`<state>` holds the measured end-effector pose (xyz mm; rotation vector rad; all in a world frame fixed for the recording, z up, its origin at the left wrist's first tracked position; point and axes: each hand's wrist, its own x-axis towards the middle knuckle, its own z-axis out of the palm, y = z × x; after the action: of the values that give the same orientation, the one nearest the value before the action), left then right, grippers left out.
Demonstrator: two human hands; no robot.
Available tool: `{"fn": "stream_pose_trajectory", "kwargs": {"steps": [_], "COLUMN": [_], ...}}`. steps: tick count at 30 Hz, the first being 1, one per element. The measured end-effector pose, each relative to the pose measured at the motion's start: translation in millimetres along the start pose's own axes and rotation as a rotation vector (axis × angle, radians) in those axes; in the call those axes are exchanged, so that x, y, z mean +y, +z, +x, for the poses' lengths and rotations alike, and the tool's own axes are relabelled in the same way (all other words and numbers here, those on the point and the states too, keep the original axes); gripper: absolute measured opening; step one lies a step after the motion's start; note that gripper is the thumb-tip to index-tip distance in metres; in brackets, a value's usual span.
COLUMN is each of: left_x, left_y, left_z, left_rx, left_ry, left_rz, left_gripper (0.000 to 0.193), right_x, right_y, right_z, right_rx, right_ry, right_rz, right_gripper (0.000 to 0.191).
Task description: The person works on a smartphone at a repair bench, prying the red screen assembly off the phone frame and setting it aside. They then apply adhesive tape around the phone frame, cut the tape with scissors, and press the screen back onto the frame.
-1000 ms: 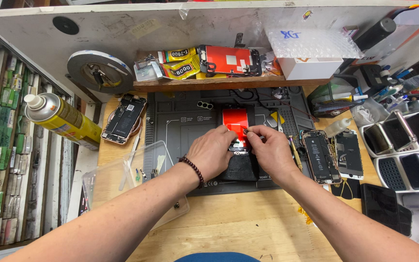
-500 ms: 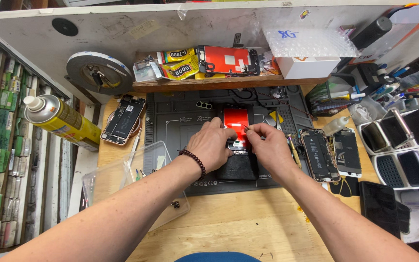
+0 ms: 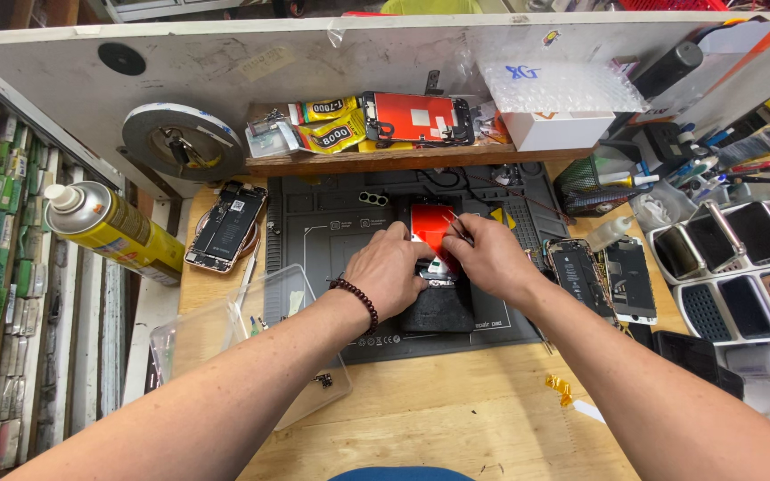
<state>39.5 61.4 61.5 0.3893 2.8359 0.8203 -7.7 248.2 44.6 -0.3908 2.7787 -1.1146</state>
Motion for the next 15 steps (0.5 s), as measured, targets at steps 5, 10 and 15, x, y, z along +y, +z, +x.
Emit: {"fn": "stream_pose_trajectory", "kwargs": {"steps": [5,10,15], "left_x": [-1,2,4], "left_y": [-1,-2,-3], "left_z": [-1,0,-1], "left_rx": [0.0,-0.004,-0.02], "left_ry": [0.006,0.007,-0.003], "left_rz": [0.007,0.013,0.026], "left_gripper": [0.041,0.042,0.042], "right_x": [-1,-3,-8], "right_y": [-5,-23,-33], "right_z": [7,15,15], "right_rx": [0.048,0.108,0.216], "right_ry": [0.146,0.081,0.098], "right_rz": [0.084,0.069,0.165], "right_gripper": [0.018,0.016,0.019]}}
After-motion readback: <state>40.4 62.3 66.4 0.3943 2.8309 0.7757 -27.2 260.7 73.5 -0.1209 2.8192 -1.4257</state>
